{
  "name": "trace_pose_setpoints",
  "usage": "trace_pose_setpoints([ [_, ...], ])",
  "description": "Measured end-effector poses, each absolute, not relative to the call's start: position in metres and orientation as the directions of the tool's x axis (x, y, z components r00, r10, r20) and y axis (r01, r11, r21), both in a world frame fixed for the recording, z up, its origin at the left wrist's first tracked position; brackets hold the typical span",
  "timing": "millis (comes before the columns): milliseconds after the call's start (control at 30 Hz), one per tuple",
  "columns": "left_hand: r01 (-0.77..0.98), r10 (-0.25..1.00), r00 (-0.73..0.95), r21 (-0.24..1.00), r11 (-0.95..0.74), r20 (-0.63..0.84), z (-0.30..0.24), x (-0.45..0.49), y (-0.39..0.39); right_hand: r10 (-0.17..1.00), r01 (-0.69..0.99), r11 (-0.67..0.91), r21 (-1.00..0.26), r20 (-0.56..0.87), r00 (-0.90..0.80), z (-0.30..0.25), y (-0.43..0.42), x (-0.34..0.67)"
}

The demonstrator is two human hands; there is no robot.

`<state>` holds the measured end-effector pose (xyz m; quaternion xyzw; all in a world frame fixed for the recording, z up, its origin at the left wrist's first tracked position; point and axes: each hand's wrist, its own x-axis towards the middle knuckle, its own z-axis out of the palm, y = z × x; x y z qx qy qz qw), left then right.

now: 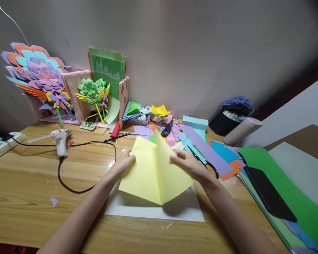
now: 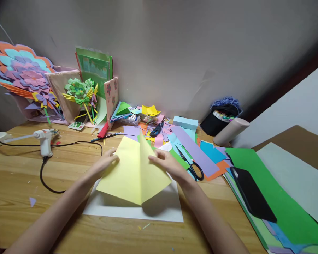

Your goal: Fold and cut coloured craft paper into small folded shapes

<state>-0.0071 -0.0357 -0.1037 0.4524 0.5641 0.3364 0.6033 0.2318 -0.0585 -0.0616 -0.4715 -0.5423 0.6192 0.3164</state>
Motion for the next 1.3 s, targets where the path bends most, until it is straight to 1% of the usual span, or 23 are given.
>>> trace_pose_setpoints([
  [67,0.25,0.955,0.111,0.937,0.242,-0.276,-0.109,-0.02,-0.03,0.889,0.172,-0.265,-0.949,-0.309,-0.337,-0.061,-0.063,0.255],
  [100,0.333,0.967,0.107,0.924,0.186,-0.233,-0.112,-0.026,-0.028,0.878,0.219,-0.282,-0.934,-0.343,-0.333,-0.064,-0.066,0.267],
  [200,0.583,0.985,0.133,0.812,0.009,-0.106,-0.114,-0.035,-0.031,0.828,0.392,-0.34,-0.855,-0.47,-0.307,-0.082,-0.074,0.299],
  [267,0.742,0.991,0.13,0.665,-0.08,-0.026,-0.113,-0.031,-0.037,0.827,0.415,-0.379,-0.827,-0.504,-0.249,-0.096,-0.074,0.31],
  [333,0.878,0.993,0.06,0.467,-0.099,0.098,-0.111,-0.02,-0.043,0.844,0.366,-0.416,-0.832,-0.504,-0.185,-0.106,-0.069,0.312],
  [367,0.921,0.984,0.039,0.377,-0.103,0.175,-0.111,-0.012,-0.044,0.858,0.339,-0.423,-0.84,-0.492,-0.147,-0.109,-0.064,0.311],
  [400,0.94,0.967,0.071,0.307,-0.146,0.244,-0.111,-0.003,-0.044,0.878,0.323,-0.416,-0.85,-0.468,-0.101,-0.111,-0.058,0.309],
  [433,0.936,0.946,0.162,0.259,-0.237,0.282,-0.113,0.006,-0.042,0.901,0.333,-0.394,-0.857,-0.431,-0.041,-0.113,-0.051,0.306],
  [500,0.853,0.868,0.416,0.213,-0.476,0.272,-0.119,0.024,-0.035,0.938,0.414,-0.333,-0.848,-0.341,0.056,-0.114,-0.038,0.302],
  [533,0.811,0.83,0.5,0.203,-0.549,0.245,-0.123,0.032,-0.031,0.949,0.464,-0.308,-0.831,-0.305,0.083,-0.115,-0.034,0.301],
  [567,0.797,0.817,0.53,0.195,-0.571,0.227,-0.128,0.039,-0.026,0.954,0.508,-0.291,-0.81,-0.283,0.096,-0.116,-0.031,0.3],
  [633,0.811,0.824,0.521,0.17,-0.559,0.222,-0.136,0.048,-0.017,0.956,0.567,-0.283,-0.774,-0.275,0.102,-0.117,-0.029,0.301],
  [700,0.826,0.828,0.506,0.139,-0.546,0.242,-0.143,0.053,-0.011,0.948,0.591,-0.296,-0.75,-0.305,0.087,-0.116,-0.033,0.301],
  [833,0.82,0.811,0.518,0.11,-0.561,0.272,-0.149,0.052,-0.006,0.926,0.6,-0.322,-0.732,-0.376,0.038,-0.115,-0.042,0.301],
  [933,0.823,0.814,0.514,0.112,-0.557,0.272,-0.149,0.051,-0.005,0.913,0.582,-0.354,-0.732,-0.405,0.045,-0.116,-0.046,0.298],
  [1033,0.827,0.82,0.509,0.117,-0.55,0.261,-0.149,0.052,-0.006,0.913,0.527,-0.368,-0.766,-0.406,0.048,-0.12,-0.049,0.297],
  [1167,0.83,0.826,0.505,0.123,-0.545,0.25,-0.147,0.053,-0.008,0.928,0.414,-0.36,-0.836,-0.365,0.071,-0.125,-0.057,0.297],
  [1300,0.829,0.83,0.5,0.141,-0.541,0.246,-0.145,0.053,-0.008,0.924,0.3,-0.381,-0.874,-0.375,0.082,-0.124,-0.069,0.296],
])
